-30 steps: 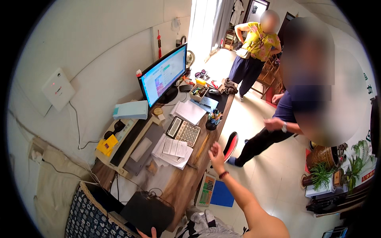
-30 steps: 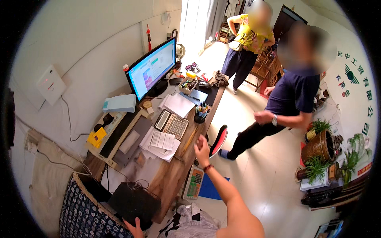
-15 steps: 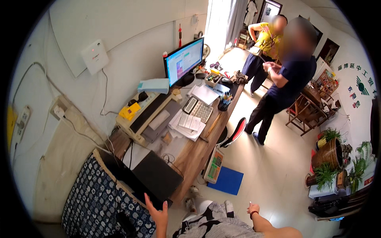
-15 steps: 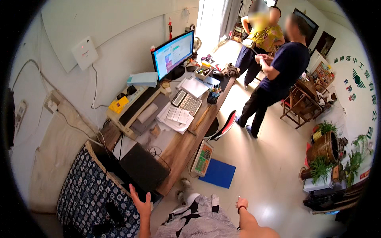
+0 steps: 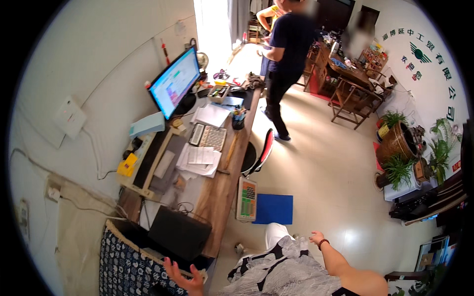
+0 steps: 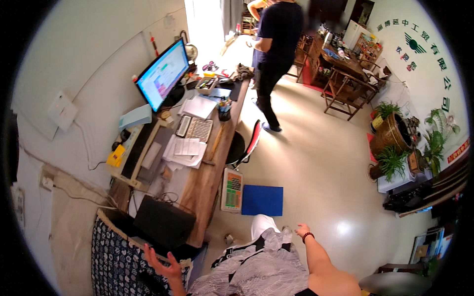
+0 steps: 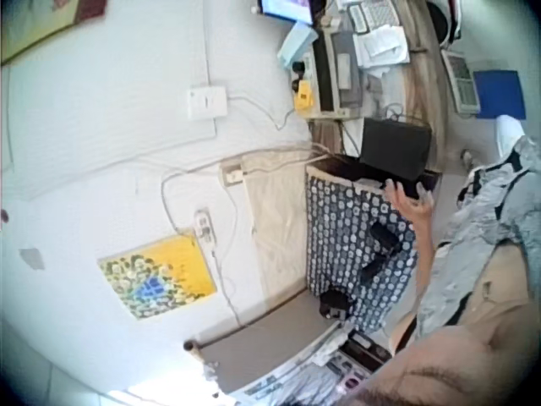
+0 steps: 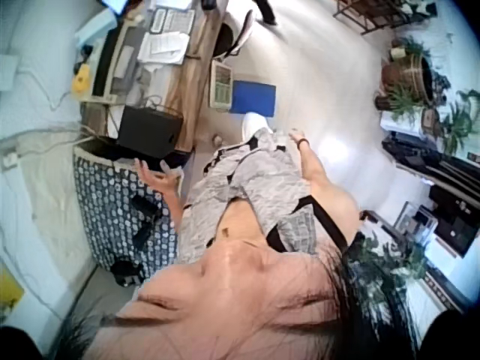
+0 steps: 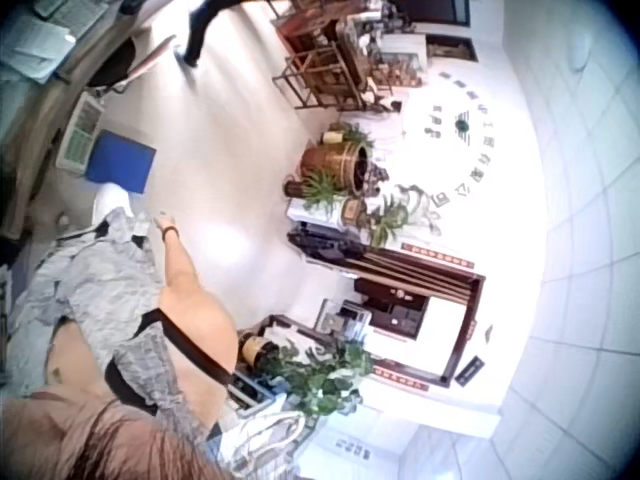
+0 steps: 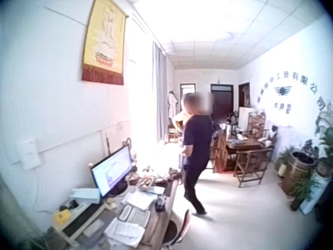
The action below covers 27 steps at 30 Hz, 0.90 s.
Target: The person mounts a white router onto a wall-mounted bracket, wipes a black electronic box with a cloth, and organizes various power and data cables located behind a desktop printer.
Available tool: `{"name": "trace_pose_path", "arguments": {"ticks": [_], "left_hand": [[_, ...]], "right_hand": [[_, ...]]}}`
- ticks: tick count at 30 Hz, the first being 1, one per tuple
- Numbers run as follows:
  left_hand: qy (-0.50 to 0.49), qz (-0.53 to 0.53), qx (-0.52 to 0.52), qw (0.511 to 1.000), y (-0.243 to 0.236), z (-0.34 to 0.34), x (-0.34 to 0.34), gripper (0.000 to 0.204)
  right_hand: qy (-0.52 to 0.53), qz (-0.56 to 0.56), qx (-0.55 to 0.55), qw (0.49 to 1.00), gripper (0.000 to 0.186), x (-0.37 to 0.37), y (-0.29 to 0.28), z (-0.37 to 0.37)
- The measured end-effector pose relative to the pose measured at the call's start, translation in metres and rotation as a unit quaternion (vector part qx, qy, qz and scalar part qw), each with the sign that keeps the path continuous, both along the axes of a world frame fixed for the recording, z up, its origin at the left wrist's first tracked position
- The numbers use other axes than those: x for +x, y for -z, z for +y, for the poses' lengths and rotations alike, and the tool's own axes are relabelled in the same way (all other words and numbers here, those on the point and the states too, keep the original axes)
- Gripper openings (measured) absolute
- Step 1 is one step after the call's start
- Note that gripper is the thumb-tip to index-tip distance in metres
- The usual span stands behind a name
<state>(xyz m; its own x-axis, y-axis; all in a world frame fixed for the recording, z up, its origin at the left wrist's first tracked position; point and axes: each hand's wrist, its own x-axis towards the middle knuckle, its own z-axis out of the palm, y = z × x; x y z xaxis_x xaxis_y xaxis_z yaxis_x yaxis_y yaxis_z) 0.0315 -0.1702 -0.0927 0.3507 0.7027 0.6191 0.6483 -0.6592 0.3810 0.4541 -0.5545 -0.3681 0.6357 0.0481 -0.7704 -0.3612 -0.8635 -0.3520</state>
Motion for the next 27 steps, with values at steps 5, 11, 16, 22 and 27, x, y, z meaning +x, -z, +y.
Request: {"name": "trace_pose_path", "arguments": {"ticks": [5,11,16,22,27], "left_hand": [[0.099,0.042,0.088,0.99,-0.04,0.044,0.06,0.043],[0.196,-0.044,0.084,0.976,-0.014,0.089,0.273,0.031],[0.243,-0.089,-0.013,0.966,0.058,0.089,0.482,0.031],[0.153,0.024,-0.226,0.962,0.068,0.054,0.65,0.039],[-0.01,0.072,-0.307,0.949,0.044,0.032,0.672,0.041]], "right_hand": [[0.078,0.003,-0.056,0.995,0.042,0.03,0.006,-0.074],[0.145,0.075,-0.12,0.979,0.031,0.105,0.028,-0.08],[-0.152,-0.205,-0.048,0.966,0.041,0.423,0.064,0.087],[-0.38,-0.283,0.164,0.865,0.047,0.715,0.026,0.526],[-0.378,-0.364,0.35,0.776,0.076,0.702,-0.04,0.761]]}}
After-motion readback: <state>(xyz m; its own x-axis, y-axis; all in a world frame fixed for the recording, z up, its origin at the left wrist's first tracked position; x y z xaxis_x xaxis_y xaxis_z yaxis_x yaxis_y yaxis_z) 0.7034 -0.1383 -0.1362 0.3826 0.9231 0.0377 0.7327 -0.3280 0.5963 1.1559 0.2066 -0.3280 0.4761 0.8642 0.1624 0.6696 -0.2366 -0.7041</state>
